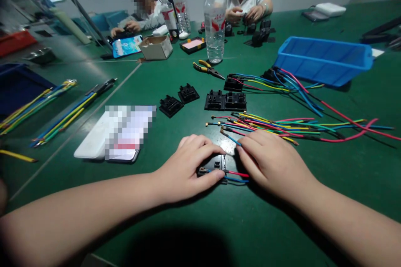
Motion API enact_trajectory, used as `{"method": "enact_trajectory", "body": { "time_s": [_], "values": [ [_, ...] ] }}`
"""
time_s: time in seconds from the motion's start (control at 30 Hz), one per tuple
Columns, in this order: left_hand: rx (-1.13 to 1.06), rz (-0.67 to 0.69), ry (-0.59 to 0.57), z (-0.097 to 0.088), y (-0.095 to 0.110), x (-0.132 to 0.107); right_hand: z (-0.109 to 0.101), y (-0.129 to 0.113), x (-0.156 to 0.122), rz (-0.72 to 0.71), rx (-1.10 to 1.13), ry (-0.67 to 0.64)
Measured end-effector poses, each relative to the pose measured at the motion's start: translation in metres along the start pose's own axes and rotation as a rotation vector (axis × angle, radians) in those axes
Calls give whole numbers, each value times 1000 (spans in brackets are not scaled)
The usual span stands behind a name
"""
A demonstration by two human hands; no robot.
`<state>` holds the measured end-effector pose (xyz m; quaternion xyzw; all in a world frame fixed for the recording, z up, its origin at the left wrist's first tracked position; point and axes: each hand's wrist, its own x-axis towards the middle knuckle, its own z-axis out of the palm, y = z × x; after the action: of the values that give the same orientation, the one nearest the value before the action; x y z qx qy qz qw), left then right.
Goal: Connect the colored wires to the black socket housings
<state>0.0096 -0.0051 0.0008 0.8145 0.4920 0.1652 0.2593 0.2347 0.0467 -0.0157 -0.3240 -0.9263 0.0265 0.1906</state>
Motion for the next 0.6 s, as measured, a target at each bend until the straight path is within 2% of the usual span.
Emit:
{"method": "enact_trajectory", "body": {
  "time_s": [0.2, 0.33, 0.47, 0.6],
  "values": [
    [-6, 2, 1, -1, -1, 0, 3, 4, 0, 62, 60, 11],
    [-13, -1, 2, -1, -1, 0, 1, 4, 0, 53, 42, 22],
    [-17, -9, -3, -1, 0, 0, -1, 2, -5, 29, 57, 115],
    [-33, -18, -3, -1, 0, -1, -4, 3, -11, 18, 123, 111]
  ]
}}
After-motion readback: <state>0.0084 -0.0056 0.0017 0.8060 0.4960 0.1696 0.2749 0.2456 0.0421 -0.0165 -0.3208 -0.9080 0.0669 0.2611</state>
